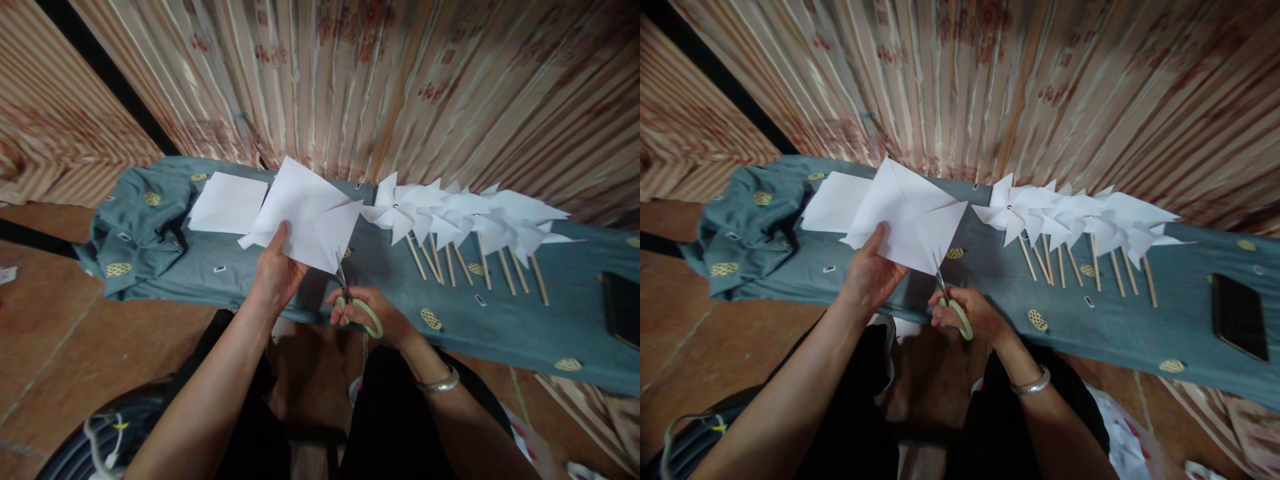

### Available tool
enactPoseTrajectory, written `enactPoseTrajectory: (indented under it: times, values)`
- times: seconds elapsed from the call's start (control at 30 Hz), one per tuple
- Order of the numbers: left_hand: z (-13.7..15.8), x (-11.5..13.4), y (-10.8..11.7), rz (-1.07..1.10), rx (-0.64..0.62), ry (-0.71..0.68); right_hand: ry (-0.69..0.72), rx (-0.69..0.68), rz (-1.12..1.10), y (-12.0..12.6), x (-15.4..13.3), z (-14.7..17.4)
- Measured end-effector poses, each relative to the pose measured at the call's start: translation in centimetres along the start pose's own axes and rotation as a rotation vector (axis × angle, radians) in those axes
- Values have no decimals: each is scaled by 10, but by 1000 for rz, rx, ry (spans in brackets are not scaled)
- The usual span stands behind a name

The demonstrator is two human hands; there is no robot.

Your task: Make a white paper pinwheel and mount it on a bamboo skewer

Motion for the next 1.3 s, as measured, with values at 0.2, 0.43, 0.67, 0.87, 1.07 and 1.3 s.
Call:
enactPoseTrajectory:
  times: [0.2,0.43,0.67,0.87,1.07,1.3]
  values:
    - [3,-2,-1,-9,10,-8,-25,18,-5,1,2,0]
    - [4,-4,-5,-15,-11,-32,-19,42,-5,3,1,-2]
    - [6,-2,-6,-17,6,-52,-2,63,4,4,0,-2]
    - [6,-2,-6,-20,-3,-44,-8,53,3,3,2,-3]
    - [6,-1,-5,-10,-7,-47,-8,44,0,2,3,-3]
    - [6,-2,-5,-11,19,-32,-32,50,-18,1,2,-4]
Point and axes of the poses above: each hand's wrist, its own z-axis away from the middle knuckle, its own y-axis out of the back of the hand, x = y × z, the point moved 10 cm from there along -z, towards the middle knuckle, and after that the axes turned 2 degrees about x, right-handed, at the moved point
